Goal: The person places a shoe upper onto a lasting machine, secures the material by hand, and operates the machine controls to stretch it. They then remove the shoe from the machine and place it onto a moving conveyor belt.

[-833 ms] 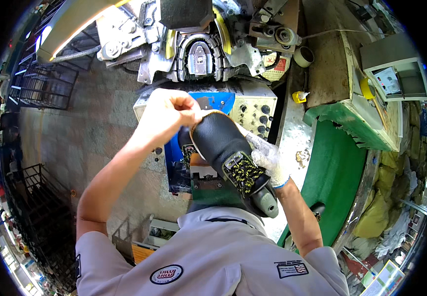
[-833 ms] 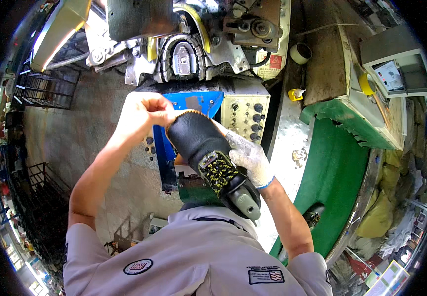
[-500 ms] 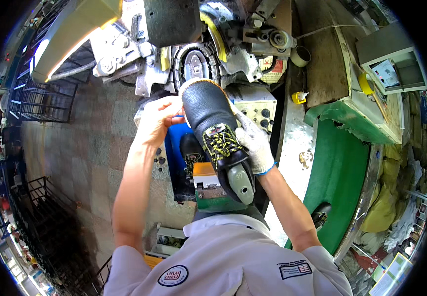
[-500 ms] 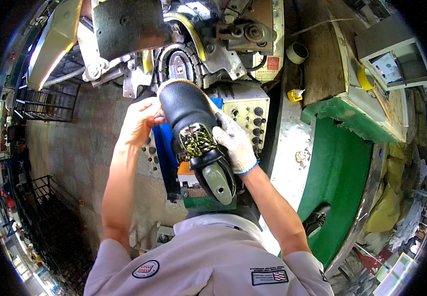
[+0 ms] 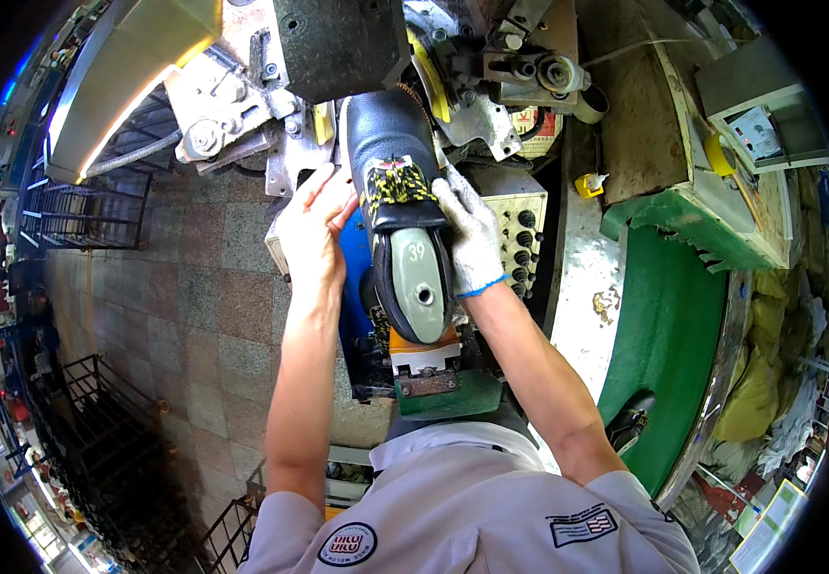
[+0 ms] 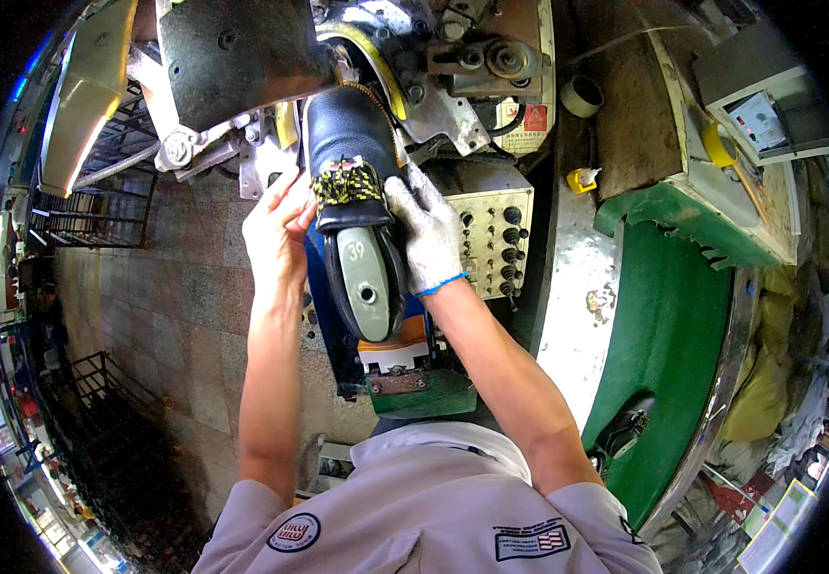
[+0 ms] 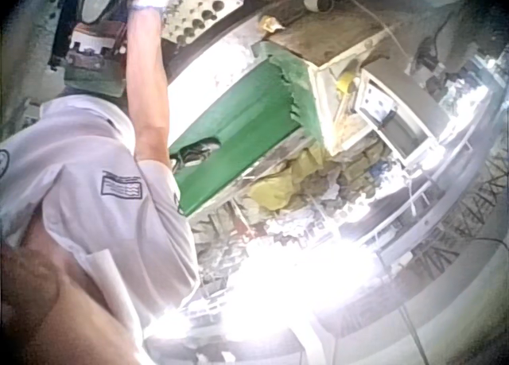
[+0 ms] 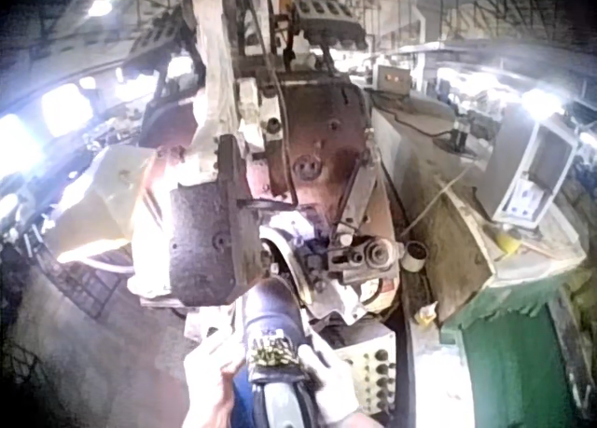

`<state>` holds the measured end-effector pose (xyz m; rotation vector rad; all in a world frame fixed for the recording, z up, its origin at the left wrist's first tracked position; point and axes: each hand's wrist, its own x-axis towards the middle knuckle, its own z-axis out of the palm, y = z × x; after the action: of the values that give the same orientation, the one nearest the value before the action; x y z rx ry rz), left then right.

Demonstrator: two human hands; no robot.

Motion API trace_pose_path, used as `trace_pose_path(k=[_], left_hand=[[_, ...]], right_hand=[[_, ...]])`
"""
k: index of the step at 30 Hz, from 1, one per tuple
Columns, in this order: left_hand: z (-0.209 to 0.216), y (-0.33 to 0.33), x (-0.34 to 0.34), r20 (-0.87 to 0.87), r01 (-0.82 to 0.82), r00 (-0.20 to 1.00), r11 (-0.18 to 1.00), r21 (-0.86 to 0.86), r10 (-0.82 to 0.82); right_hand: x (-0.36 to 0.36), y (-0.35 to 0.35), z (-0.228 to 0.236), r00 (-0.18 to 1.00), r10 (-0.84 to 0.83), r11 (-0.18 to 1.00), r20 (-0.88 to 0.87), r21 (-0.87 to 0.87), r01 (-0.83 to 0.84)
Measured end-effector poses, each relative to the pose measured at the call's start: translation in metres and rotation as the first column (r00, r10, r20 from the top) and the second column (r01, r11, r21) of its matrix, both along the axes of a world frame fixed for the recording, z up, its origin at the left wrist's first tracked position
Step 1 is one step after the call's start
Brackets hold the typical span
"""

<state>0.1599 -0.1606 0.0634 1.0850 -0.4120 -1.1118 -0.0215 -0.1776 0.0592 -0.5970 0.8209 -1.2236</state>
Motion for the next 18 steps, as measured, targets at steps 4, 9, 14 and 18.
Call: trace_pose_path(k=[4,9,14,18], left_hand=[[-0.016,0.013,-0.013,-0.013,-0.036,0.999,0.999,0.007,0.036],[-0.015,0.023,-0.031,0.004,-0.031,1.000,0.988,0.154,0.030],[0.005,0.032,-0.040,-0.217,0.229,0.962,0.924,0.305,-0.167],[-0.005,0.040,-0.046,-0.319,0.267,0.931,0.930,0.253,-0.180]], right_hand=[[0.010,0.005,-0.031,0.995,-0.034,0.999,-0.094,0.029,0.037],[0.011,0.007,-0.027,0.978,-0.057,0.998,-0.201,-0.014,0.055],[0.008,-0.001,-0.024,0.925,-0.099,0.995,-0.367,-0.018,0.099],[0.011,0.004,-0.022,0.957,-0.067,0.996,-0.283,0.029,0.078]])
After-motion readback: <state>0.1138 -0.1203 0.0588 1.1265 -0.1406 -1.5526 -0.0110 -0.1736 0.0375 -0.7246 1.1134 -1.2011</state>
